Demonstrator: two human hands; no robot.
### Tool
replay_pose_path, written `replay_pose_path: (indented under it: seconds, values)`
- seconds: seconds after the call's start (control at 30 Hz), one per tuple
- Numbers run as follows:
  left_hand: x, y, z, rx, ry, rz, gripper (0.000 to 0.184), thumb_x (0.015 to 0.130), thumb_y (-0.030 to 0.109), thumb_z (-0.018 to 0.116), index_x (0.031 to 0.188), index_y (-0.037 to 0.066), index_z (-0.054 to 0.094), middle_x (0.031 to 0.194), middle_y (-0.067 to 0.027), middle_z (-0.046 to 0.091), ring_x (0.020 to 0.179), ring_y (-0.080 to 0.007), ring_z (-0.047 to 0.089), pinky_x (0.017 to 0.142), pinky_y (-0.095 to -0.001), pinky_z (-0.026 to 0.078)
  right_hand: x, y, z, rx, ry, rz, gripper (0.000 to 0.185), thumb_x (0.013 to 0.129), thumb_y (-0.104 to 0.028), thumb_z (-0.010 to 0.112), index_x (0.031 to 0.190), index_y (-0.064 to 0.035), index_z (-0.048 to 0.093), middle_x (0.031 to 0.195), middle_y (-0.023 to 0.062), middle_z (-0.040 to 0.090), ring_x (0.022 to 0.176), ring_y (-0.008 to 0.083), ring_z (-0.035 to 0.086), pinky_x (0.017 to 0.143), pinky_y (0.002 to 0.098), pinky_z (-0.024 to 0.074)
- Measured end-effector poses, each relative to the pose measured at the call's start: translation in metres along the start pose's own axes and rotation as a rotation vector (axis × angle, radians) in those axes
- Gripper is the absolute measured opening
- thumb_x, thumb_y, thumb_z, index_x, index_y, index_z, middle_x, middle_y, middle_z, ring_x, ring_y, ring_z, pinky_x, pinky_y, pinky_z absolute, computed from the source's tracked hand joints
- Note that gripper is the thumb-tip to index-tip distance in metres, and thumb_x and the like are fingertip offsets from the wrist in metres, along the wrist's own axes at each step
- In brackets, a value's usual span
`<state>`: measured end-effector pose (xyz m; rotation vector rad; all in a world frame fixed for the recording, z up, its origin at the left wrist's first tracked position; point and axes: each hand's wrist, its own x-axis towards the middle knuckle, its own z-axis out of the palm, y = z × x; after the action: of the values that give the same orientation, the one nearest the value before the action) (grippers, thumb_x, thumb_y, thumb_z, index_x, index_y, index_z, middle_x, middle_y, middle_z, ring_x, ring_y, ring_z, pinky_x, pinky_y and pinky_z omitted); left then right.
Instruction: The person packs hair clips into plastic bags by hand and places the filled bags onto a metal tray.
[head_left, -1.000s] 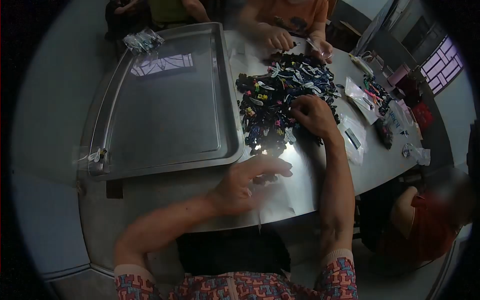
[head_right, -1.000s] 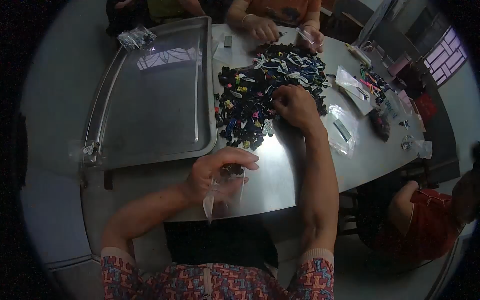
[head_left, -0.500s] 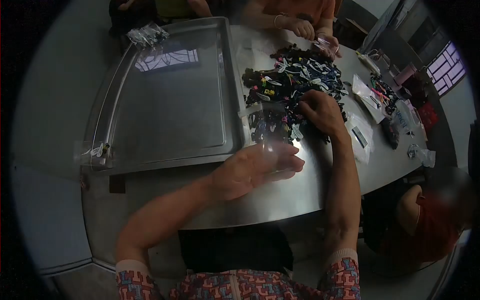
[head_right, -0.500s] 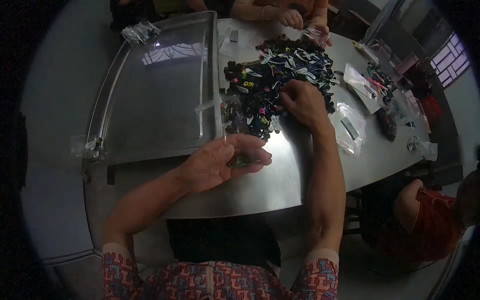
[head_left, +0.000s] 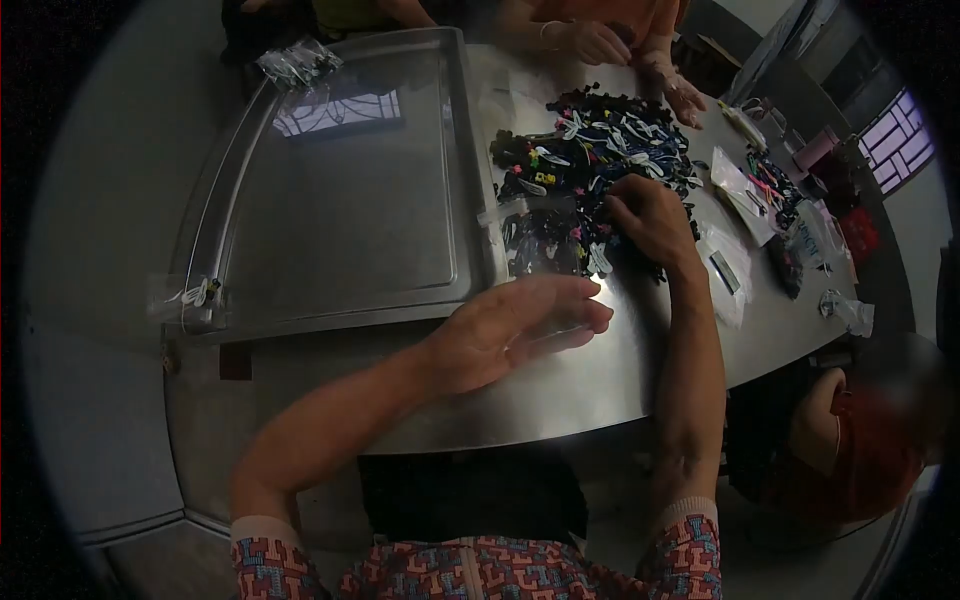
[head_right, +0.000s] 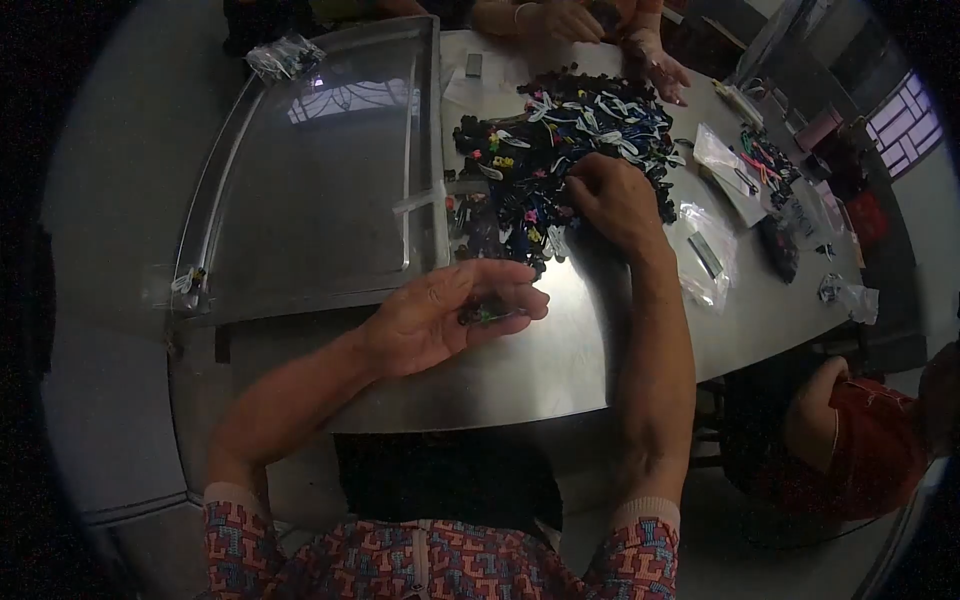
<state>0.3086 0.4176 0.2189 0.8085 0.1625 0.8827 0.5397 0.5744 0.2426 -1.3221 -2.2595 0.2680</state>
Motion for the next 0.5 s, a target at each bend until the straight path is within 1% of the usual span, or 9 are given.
replay_pose_path:
  seconds: [0.07,0.17,0.23,0.3,0.47,0.5]
  values:
    - [-0.0007,0.0016,0.0029,-0.006,0.022,-0.013,0.052,0.105,0.035,0.037,0.144,0.000,0.038,0.139,-0.0184,0.048,0.135,-0.0284,0.043,0.115,-0.0399,0.033,-0.0001,0.0002,0.0008,-0.002,0.022,-0.033,0.020,0.085,-0.022,0.064,0.092,-0.0039,0.069,0.087,0.0146,0.070,0.082,0.0324,0.066,0.077,0.0415,0.0518]
    - [-0.0003,0.0034,0.0054,-0.013,0.052,-0.035,0.051,0.106,0.034,0.034,0.143,-0.001,0.038,0.139,-0.0192,0.048,0.134,-0.0285,0.044,0.115,-0.0398,0.034,0.0007,-0.0012,-0.0002,-0.011,0.005,0.028,0.020,0.085,-0.022,0.065,0.093,-0.0040,0.069,0.088,0.0149,0.070,0.081,0.0326,0.067,0.076,0.0414,0.0520]
    - [-0.0006,0.0028,0.0054,-0.015,0.064,-0.044,0.051,0.106,0.034,0.032,0.143,-0.001,0.038,0.139,-0.0196,0.048,0.134,-0.0285,0.044,0.115,-0.0398,0.035,0.0009,-0.0024,-0.0032,-0.059,-0.050,0.012,0.023,0.088,-0.021,0.065,0.103,-0.0034,0.068,0.092,0.0145,0.070,0.081,0.0254,0.068,0.075,0.0355,0.0525]
    - [-0.0006,0.0015,0.0047,-0.024,0.068,-0.032,0.051,0.107,0.034,0.030,0.143,-0.002,0.038,0.140,-0.0202,0.048,0.134,-0.0285,0.044,0.115,-0.0396,0.035,0.0005,-0.0002,-0.0020,-0.048,-0.046,0.009,0.023,0.088,-0.021,0.065,0.103,-0.0033,0.068,0.092,0.0142,0.070,0.080,0.0257,0.068,0.075,0.0355,0.0526]
    - [0.0010,0.0017,0.0073,-0.030,0.120,-0.035,0.051,0.107,0.034,0.029,0.142,-0.001,0.039,0.140,-0.0204,0.047,0.133,-0.0283,0.045,0.115,-0.0387,0.035,0.0018,0.0024,0.0009,-0.031,-0.041,0.033,0.023,0.088,-0.022,0.065,0.101,-0.0034,0.068,0.092,0.0137,0.071,0.080,0.0268,0.068,0.074,0.0356,0.0525]
    - [0.0012,0.0016,0.0073,-0.024,0.124,-0.036,0.051,0.107,0.034,0.029,0.142,-0.002,0.039,0.140,-0.0204,0.047,0.133,-0.0282,0.045,0.115,-0.0384,0.035,0.0018,0.0013,0.0005,-0.023,-0.033,0.031,0.021,0.086,-0.021,0.065,0.097,-0.0036,0.068,0.091,0.0142,0.071,0.081,0.0295,0.068,0.076,0.0383,0.0525]
